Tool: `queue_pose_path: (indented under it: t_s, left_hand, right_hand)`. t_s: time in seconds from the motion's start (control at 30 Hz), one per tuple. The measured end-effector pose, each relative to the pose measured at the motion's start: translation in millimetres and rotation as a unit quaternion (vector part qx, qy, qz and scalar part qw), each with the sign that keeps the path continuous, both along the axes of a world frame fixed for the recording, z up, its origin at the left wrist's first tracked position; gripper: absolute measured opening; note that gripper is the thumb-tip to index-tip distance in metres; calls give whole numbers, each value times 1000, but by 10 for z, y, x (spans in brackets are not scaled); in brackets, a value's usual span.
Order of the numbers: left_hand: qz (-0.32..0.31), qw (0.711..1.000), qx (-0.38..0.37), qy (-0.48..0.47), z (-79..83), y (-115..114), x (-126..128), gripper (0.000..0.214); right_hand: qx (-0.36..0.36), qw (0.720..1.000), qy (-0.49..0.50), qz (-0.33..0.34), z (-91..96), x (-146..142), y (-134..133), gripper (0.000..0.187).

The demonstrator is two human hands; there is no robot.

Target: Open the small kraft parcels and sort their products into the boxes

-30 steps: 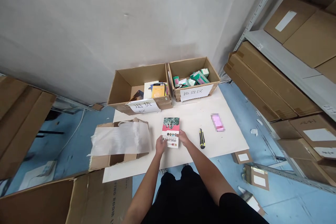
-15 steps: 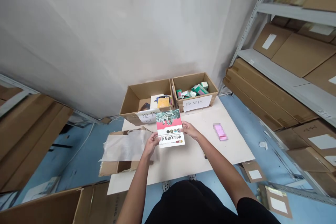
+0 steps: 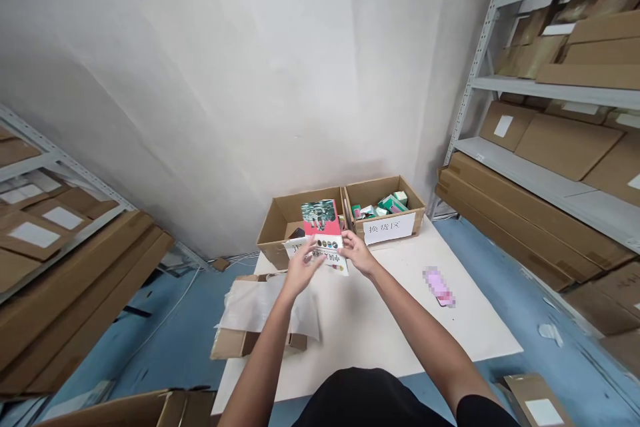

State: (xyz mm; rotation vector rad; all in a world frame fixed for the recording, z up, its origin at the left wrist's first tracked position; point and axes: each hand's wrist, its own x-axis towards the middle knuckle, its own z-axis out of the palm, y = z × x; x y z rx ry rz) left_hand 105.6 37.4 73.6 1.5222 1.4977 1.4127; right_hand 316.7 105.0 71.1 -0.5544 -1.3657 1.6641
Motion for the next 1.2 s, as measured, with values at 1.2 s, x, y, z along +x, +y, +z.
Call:
queue_pose_path:
  t_s: [1.2]
  left_hand:
    - [-46,986,5,-160,485,12,-108,69]
  right_hand:
    - [90,991,-51,-90,217,-448,114,68]
